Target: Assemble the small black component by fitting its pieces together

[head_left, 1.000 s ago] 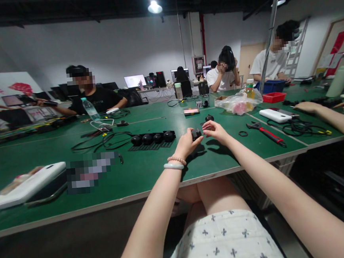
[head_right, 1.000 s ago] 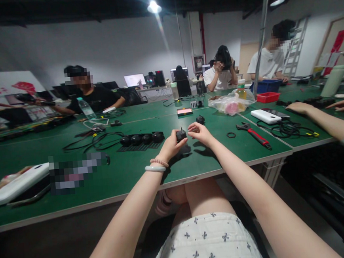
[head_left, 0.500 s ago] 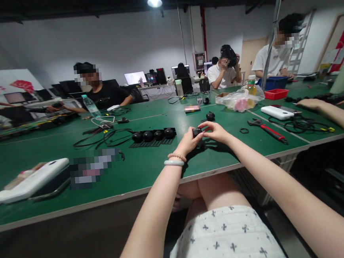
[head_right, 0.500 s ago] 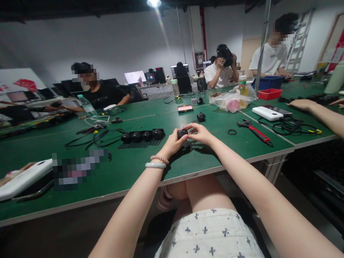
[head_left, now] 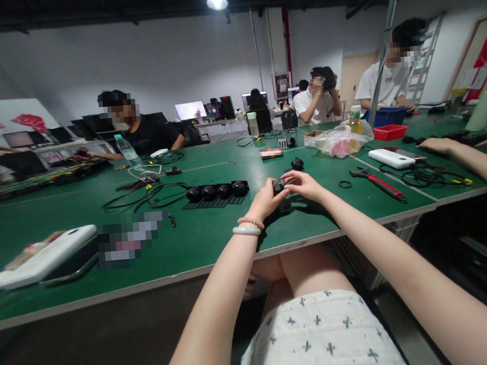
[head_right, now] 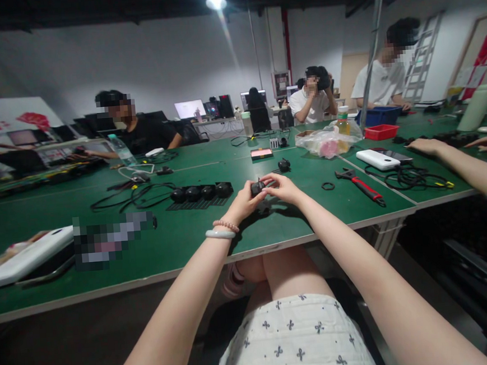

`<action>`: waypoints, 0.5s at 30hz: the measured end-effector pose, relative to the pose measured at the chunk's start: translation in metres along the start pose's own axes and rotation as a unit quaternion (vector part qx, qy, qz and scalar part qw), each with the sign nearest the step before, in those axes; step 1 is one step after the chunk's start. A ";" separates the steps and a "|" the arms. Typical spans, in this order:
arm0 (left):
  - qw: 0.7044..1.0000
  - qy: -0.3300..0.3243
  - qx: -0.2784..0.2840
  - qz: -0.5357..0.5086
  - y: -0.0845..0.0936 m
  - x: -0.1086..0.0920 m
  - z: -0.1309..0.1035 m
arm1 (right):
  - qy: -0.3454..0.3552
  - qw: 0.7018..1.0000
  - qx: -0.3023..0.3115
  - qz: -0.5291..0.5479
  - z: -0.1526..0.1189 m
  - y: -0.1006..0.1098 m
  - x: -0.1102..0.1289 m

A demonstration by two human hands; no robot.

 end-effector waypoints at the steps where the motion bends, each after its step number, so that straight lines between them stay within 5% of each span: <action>1: 1.000 -0.002 0.001 0.012 0.001 -0.001 0.000 | -0.008 1.000 0.001 0.009 0.000 0.000 -0.001; 15: 0.990 -0.044 -0.032 0.133 0.007 -0.011 -0.001 | -0.026 0.997 0.007 0.072 -0.001 -0.001 -0.001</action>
Point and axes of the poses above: each hand's wrist, its own z-axis towards the middle knuckle, its own y-axis out of the back of the hand, x = y × z, the point moved 4 cm from there along z, towards the middle knuckle, and after that the axes turned 3 degrees about z, right-handed, at the moved point
